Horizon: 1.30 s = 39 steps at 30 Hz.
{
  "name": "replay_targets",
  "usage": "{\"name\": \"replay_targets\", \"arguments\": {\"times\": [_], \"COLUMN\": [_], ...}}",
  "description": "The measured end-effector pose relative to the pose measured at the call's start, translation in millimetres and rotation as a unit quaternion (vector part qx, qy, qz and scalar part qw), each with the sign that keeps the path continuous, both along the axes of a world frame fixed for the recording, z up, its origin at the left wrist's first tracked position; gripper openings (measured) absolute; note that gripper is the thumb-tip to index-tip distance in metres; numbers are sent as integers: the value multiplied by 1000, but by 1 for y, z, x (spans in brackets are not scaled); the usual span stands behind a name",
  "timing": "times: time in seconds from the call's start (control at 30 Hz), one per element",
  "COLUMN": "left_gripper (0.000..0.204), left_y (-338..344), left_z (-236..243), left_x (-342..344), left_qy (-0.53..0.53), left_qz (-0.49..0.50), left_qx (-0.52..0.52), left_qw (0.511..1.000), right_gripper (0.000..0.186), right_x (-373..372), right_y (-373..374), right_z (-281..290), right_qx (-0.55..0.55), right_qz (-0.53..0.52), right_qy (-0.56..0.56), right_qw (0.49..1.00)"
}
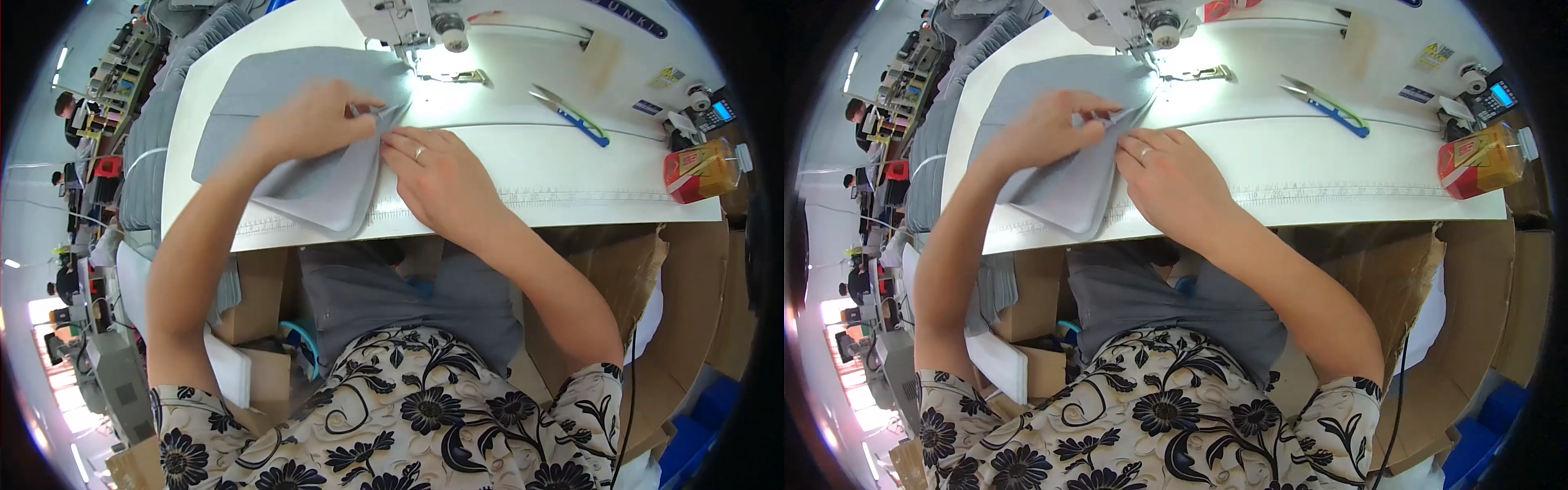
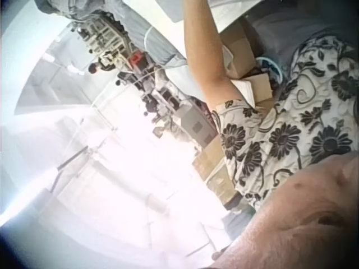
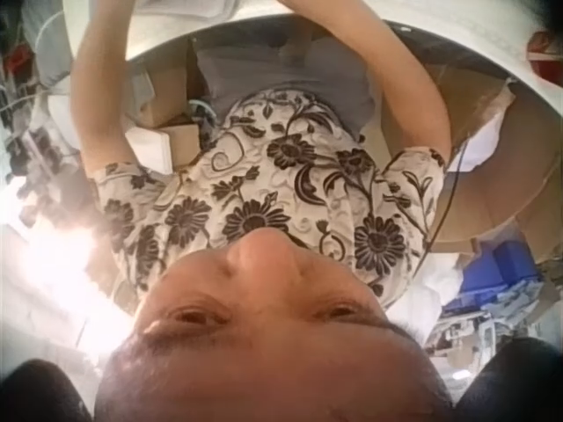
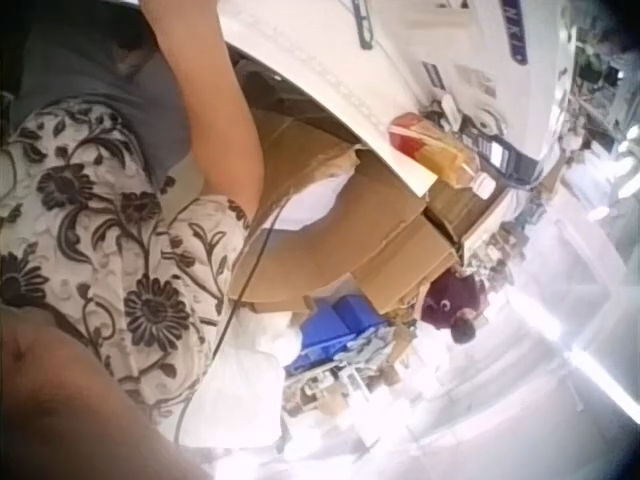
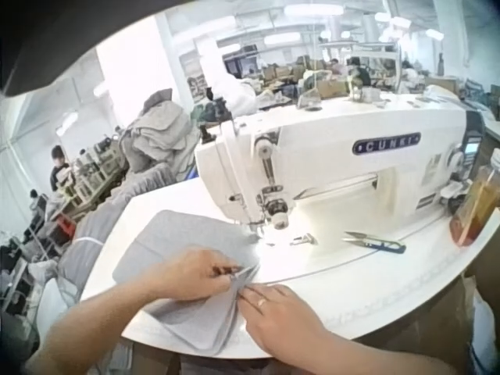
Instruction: The person is sewing and assembling padded fabric cases using an industrial sewing machine.
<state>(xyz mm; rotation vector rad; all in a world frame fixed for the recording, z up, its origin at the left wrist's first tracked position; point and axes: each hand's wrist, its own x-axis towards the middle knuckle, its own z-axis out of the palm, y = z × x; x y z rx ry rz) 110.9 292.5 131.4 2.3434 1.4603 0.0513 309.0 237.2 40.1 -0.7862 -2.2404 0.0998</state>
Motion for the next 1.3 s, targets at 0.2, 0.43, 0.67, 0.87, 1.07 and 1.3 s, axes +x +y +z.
{"name": "replay_targets", "arguments": {"times": [0.2, 0.43, 0.67, 0.87, 1.07, 1.3], "left_gripper": [35, 39, 34, 37, 38, 40], "left_y": [-8, -24, -18, -14, -9, 3], "left_z": [-1, -25, -50, -37, -27, -20], "left_x": [17, 20, 23, 7, 29, 30], "left_qy": [32, 107, 60, -51, 59, -10], "left_qz": [-24, -12, -3, -91, -26, -53], "left_qx": [86, 159, 221, 143, 106, 32], "left_qw": [995, 981, 973, 984, 992, 998], "right_gripper": [33, 33, 34, 33, 29, 27], "right_x": [-9, -19, -19, -15, -9, 9], "right_y": [-11, -29, -29, -35, -26, -13], "right_z": [-2, -10, -11, -11, -2, 2], "right_qx": [-7, -29, -6, -12, -54, -5], "right_qz": [37, 33, 30, 40, 71, 19], "right_qy": [-12, -2, -11, -23, 11, -42], "right_qw": [999, 999, 999, 999, 996, 999]}}
